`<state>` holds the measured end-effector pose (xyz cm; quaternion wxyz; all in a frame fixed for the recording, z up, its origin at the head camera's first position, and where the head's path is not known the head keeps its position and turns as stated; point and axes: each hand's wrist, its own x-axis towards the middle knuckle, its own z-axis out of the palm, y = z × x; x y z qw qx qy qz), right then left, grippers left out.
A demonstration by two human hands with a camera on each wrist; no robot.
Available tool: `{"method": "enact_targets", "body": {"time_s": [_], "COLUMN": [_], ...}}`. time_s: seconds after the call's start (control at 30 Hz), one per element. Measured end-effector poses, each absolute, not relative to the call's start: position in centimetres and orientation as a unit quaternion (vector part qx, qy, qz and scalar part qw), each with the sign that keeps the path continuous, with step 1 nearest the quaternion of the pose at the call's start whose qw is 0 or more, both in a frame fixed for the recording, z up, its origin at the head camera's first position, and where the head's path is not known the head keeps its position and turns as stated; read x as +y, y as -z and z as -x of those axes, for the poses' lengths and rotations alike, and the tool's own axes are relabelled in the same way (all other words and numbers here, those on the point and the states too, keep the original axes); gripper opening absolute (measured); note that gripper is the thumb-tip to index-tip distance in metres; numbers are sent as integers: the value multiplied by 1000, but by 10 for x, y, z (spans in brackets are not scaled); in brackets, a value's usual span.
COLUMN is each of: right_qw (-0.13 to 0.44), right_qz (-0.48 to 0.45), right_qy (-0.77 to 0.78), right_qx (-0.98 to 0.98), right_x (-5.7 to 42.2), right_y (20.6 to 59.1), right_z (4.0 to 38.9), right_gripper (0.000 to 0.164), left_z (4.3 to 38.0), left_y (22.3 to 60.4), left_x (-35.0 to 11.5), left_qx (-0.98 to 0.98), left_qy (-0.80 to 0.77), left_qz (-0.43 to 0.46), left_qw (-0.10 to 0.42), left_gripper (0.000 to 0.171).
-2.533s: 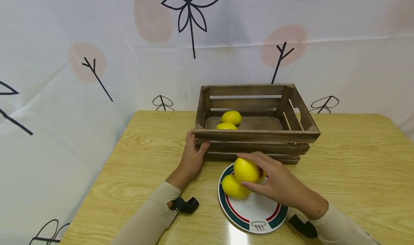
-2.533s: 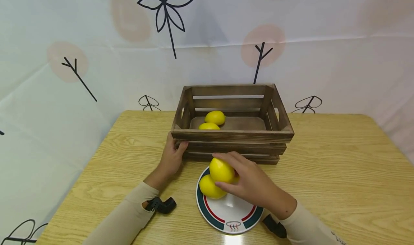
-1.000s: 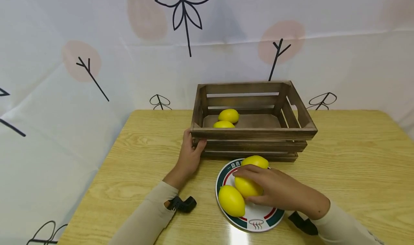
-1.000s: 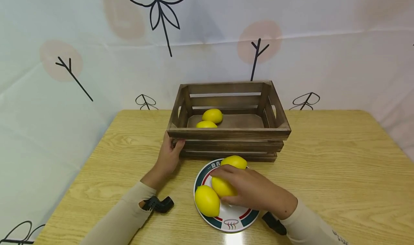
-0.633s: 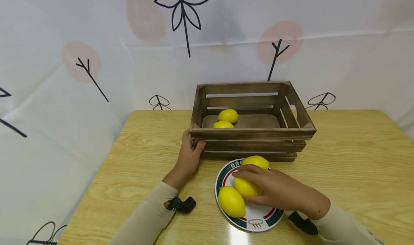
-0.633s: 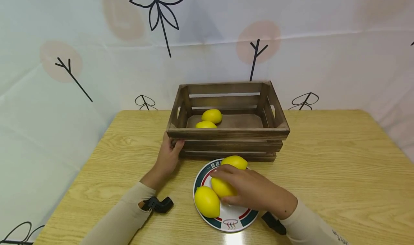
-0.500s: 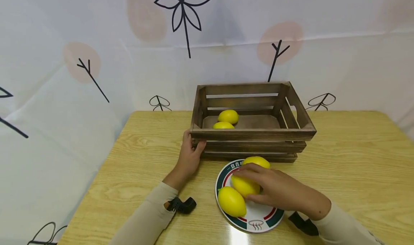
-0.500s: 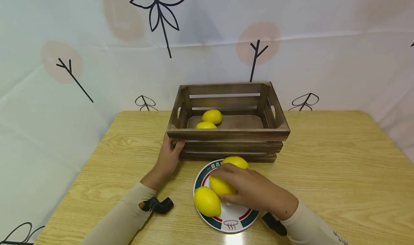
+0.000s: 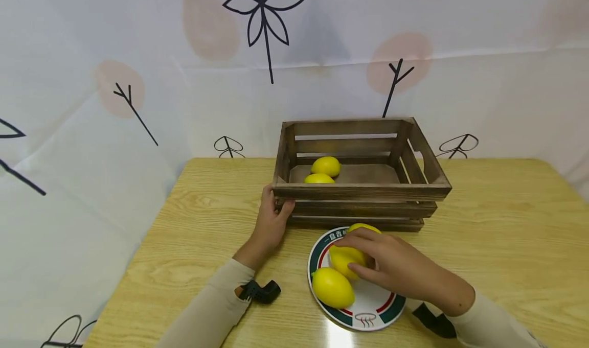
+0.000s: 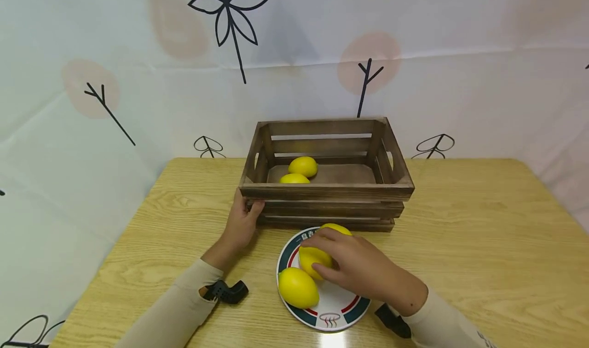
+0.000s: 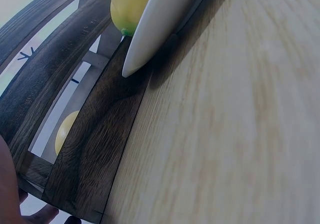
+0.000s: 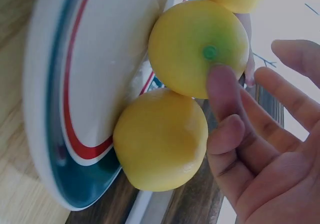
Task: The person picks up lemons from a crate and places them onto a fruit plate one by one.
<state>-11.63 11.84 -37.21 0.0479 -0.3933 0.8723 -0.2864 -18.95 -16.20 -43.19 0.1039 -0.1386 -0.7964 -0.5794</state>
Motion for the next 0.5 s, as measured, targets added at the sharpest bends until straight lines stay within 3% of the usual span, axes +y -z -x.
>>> {"method": "enact_targets", "body": {"time_s": [0.17, 0.5], "right_qw": [14, -121], "right_qz": [390, 415], "right_qy": [303, 320], "right_qx": [870, 843], "right_x": [121, 116], "right_y": [370, 335], "right_z": [116, 129], "right_gripper": [35, 38], "left_z": [191, 188], "left_y": [434, 432], "left_x": [-163, -162], "left_qx": [-797, -792], "left_qy": [578, 587], "left_qz": [144, 137], "left_qw": [105, 97], "left_gripper": [65, 61]}}
